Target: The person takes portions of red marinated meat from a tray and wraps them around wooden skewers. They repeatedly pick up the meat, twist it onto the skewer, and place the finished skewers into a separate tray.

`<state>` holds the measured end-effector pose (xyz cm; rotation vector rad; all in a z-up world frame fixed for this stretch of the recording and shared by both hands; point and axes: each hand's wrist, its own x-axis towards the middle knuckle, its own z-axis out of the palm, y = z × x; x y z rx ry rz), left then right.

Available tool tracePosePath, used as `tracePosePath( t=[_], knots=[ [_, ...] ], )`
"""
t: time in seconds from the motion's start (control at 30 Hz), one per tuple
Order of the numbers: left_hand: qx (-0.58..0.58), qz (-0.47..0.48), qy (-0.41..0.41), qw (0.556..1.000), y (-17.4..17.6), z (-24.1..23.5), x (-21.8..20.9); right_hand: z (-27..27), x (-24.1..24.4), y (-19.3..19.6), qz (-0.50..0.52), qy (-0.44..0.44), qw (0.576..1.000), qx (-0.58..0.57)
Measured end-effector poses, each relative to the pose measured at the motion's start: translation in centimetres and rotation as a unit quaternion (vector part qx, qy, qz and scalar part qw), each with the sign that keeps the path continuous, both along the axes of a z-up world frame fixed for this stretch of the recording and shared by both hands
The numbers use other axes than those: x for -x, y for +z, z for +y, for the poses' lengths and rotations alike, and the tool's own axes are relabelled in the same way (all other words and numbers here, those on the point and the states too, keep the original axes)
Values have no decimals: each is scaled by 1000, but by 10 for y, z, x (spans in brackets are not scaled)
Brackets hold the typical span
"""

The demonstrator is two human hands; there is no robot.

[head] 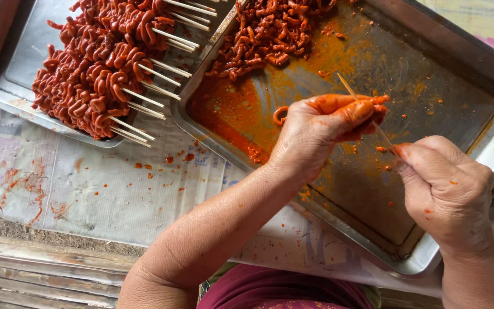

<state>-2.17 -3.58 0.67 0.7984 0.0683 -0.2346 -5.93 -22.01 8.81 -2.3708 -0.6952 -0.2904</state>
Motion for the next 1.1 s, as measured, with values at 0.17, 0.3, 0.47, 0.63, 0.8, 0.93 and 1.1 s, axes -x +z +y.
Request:
tracePosePath(
  t=[0.17,0.3,0.47,0.63,0.8,0.93,1.1],
  knots=[
    [-25,-25,-29,999,1,-17,17,-13,4,-15,-8,2,1000,9],
    [-99,-52,13,994,22,1,9,-31,2,-17,-55,-1,998,39],
    [-414,-210,162,871,54,72,-14,-45,8,-23,-28,-64,997,16],
    [-622,-315,36,716,56,68,-8,-70,-2,-41,-4,-61,998,-10],
    [-670,-406,-109,612,39,51,-1,-71,2,-42,56,-106,992,-49],
    [-693,-402,-82,593,25,33,2,-66,0,-40,48,-99,993,-46],
    [-724,-421,36,545,14,20,-5,-74,2,-47,-11,-60,998,5]
  ],
)
